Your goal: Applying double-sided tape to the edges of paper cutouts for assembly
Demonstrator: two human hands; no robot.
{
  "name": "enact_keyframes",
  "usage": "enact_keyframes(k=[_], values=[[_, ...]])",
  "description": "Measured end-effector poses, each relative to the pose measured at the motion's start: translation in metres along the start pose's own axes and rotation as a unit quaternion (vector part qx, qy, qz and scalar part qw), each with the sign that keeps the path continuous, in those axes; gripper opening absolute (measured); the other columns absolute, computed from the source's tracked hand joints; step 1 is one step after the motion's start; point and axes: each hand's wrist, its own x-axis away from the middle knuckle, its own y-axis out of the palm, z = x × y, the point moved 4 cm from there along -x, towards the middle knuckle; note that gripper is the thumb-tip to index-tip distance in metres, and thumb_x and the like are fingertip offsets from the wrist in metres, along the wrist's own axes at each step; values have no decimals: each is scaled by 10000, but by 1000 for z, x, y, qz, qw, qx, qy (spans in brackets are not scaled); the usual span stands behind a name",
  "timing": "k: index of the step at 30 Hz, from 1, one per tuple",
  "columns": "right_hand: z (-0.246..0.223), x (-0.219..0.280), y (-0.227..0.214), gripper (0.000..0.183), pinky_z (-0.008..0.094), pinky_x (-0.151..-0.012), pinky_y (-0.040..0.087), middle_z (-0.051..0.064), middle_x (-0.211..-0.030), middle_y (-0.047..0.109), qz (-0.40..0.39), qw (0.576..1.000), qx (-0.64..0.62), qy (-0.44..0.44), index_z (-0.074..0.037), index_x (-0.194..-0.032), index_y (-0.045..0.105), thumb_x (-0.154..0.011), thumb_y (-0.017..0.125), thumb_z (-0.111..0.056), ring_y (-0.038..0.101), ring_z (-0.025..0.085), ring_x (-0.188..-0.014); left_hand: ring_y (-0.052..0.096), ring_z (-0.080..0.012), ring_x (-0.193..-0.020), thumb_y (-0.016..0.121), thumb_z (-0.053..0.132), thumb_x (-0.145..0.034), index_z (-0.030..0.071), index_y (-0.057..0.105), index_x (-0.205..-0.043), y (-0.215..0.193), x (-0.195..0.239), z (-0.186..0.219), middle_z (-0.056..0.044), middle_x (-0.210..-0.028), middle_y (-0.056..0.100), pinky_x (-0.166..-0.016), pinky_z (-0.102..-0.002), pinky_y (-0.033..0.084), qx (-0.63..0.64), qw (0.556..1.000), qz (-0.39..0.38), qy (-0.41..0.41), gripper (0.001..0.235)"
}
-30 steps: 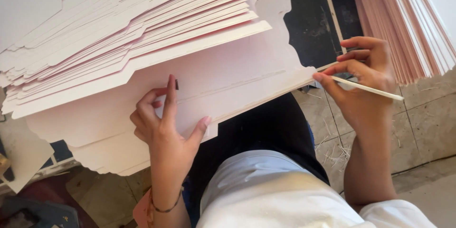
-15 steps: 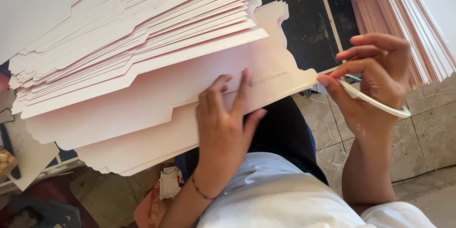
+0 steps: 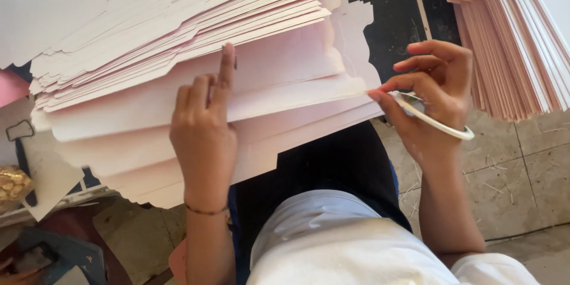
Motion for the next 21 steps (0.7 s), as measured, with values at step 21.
enact_keyframes(k=[21], values=[[10, 15, 19, 92, 513, -1009, 486, 218, -1423, 550, -31, 984, 145, -103, -75, -1046, 810, -1068, 881, -22, 622, 395, -1244, 538, -251, -1066, 596, 104, -1057, 157, 652, -1487, 31, -22, 128, -9, -1400, 602, -785, -377, 452, 45, 991, 0, 128, 437]])
